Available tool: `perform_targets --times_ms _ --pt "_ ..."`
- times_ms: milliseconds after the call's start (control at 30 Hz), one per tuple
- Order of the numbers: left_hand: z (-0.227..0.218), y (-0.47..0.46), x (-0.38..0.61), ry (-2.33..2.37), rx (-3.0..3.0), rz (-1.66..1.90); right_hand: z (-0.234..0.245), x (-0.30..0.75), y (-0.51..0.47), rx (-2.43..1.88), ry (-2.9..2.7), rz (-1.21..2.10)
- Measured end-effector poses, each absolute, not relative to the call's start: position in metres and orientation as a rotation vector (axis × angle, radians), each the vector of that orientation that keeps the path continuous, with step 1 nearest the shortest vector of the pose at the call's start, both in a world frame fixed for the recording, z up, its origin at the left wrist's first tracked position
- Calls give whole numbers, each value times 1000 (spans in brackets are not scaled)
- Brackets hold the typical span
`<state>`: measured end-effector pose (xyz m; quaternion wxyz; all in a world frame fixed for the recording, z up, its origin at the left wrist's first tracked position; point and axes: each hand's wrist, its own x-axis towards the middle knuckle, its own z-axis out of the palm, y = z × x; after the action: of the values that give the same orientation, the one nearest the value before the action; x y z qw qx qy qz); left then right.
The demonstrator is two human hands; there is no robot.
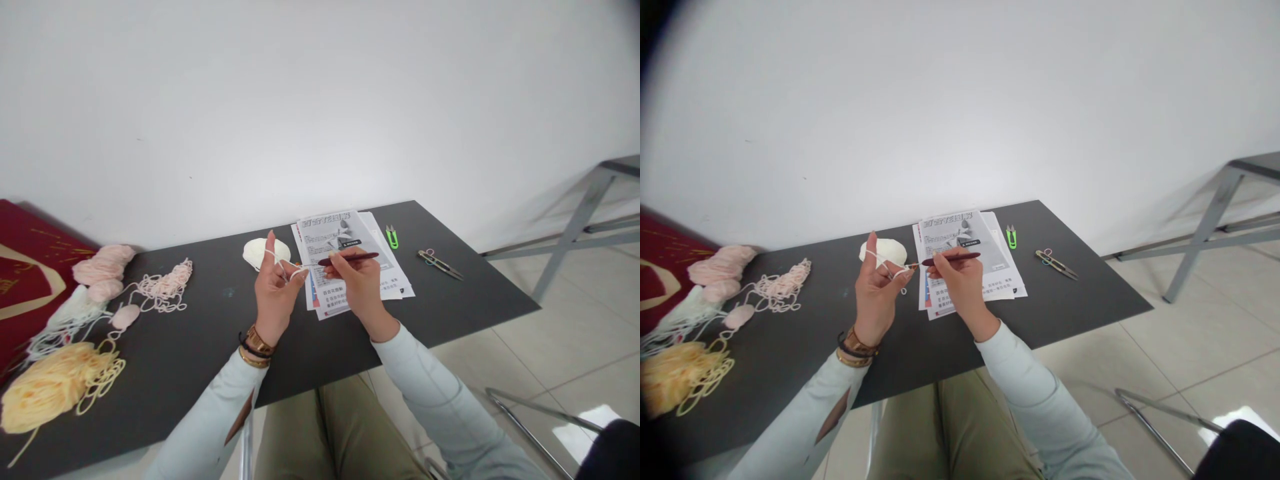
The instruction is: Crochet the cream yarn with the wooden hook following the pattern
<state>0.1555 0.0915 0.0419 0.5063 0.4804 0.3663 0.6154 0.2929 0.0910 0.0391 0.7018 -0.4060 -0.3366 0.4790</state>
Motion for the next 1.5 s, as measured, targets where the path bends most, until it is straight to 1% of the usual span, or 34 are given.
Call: perform_targets --times_ms 100,333,500,633,733,833,933,967,1033,1133,1300,1367,1433,1500 --pt "40 91 155 960 1261 1518 40 291 88 -931 -832 968" --pt "44 91 156 788 1104 1459 38 298 97 -816 -581 1294" --pt "44 92 157 783 1042 1502 38 295 96 -769 -572 1292" --pt "43 91 158 744 1061 1379 37 293 93 -794 -705 1341" --pt "41 92 160 762 1036 1419 35 290 89 -879 -904 1101" --pt "40 94 161 760 904 1426 28 286 82 -945 -1210 714" --pt "42 97 157 718 754 1358 21 286 77 -909 -1572 365" --pt "43 98 155 702 719 1329 20 286 75 -882 -1657 296" --pt "47 100 150 664 674 1246 21 287 72 -825 -1713 264" --pt "53 101 143 599 659 1154 26 285 71 -767 -1517 444" --pt "56 100 140 538 764 1156 33 280 82 -700 -954 1175" --pt "56 98 140 534 798 1169 34 281 87 -647 -806 1389" --pt "57 97 141 540 822 1184 34 283 90 -611 -702 1498" --pt "58 96 142 549 836 1194 34 286 92 -599 -638 1530"
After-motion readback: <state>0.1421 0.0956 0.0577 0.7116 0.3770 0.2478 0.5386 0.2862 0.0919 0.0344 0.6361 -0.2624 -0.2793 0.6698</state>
